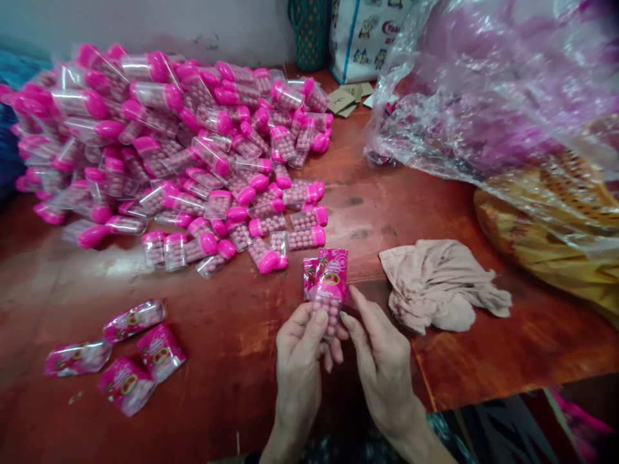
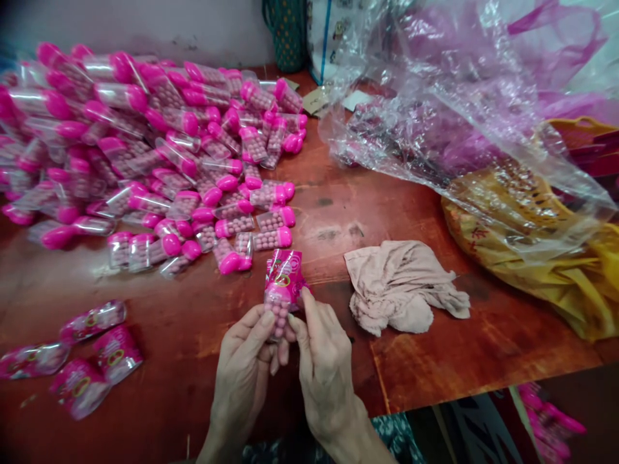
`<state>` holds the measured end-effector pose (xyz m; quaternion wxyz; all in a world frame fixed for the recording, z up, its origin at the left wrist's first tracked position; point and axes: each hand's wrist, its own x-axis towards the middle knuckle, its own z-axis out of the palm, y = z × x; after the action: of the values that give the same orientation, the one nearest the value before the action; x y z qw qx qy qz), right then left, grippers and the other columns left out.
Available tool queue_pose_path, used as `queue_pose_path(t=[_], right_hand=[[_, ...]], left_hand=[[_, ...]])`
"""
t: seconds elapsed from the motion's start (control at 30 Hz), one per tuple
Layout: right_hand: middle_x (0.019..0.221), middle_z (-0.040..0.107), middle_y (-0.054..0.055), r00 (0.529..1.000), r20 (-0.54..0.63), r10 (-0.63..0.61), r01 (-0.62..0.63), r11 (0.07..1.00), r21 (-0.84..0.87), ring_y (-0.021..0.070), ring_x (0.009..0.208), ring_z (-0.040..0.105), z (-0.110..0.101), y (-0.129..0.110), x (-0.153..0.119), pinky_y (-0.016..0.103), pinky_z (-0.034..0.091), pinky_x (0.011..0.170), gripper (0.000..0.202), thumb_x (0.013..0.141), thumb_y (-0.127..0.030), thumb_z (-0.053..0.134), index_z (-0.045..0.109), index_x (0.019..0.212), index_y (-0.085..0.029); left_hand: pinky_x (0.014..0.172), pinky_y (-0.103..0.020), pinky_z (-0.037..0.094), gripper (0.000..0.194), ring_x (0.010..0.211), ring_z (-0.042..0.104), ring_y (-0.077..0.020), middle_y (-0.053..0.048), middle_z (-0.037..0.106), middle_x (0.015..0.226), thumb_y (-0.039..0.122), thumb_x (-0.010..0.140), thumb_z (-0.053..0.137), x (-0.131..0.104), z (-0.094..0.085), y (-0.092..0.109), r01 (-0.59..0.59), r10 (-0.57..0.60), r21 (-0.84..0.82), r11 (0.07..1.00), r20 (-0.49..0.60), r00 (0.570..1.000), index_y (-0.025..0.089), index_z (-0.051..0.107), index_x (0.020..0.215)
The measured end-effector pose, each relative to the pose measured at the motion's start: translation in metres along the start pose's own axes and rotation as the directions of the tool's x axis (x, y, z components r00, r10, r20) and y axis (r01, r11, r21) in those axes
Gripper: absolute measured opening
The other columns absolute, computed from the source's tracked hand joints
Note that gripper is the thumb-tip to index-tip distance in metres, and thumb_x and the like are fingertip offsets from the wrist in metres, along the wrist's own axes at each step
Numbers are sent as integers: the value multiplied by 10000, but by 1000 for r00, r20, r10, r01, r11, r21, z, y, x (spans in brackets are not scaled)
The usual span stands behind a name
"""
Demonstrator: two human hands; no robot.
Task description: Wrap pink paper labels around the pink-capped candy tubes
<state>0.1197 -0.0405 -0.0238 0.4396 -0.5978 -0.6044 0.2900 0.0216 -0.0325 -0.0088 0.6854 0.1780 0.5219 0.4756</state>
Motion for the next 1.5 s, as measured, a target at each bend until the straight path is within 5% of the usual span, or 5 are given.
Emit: queue_pose_path(t=[0.13, 0.37, 0.93, 1.23, 1.5], right_hand=[[734, 606, 104, 974, 32, -222, 223, 940, -257, 197, 681, 545, 3, 3, 1, 327, 481, 597, 316, 895, -132, 367, 479, 1185, -75], [712, 589, 102, 947, 108, -301, 319, 857, -404, 205, 695, 518, 7, 12, 3, 370, 461, 671, 266, 890, -101, 364, 470, 1125, -36], [665, 513, 50, 909, 184, -374, 417, 815, -403, 177, 676, 505, 9, 24, 9, 363, 482, 724, 186, 865, -67, 375, 498, 751, -147], [678, 530, 51, 886, 117, -449, 457, 804, -379, 169, 686, 519, 11, 21, 9, 398, 491, 810, 116, 850, -77, 420, 515, 915, -94], [658, 533, 29, 896, 112, -431, 444, 844, -301, 166, 672, 538, 19, 19, 9, 414, 484, 826, 120, 853, -90, 421, 514, 809, -151]], left_hand=[[358, -154, 282, 148, 408, 455, -49, -7, 580, 602, 262, 822, 504, 3, -6, -4, -62, 62, 90, 994, 0, 998, 125, 557, 807], [339, -148, 273, 155, 398, 450, -49, -4, 592, 600, 274, 821, 509, 7, -13, -8, -90, 90, 177, 980, 8, 996, 130, 559, 847], [297, -136, 207, 241, 284, 352, -28, 28, 530, 429, 360, 810, 504, 10, -16, -5, 48, -57, 283, 958, 23, 998, 144, 494, 704], [320, -134, 243, 225, 340, 334, -33, 55, 474, 441, 339, 815, 502, 1, -9, -17, -134, 156, 264, 955, -68, 985, 149, 512, 697], [322, -149, 258, 204, 358, 347, -41, 55, 469, 496, 348, 775, 553, 3, -5, -16, -195, 251, 283, 939, -178, 951, 146, 548, 747]])
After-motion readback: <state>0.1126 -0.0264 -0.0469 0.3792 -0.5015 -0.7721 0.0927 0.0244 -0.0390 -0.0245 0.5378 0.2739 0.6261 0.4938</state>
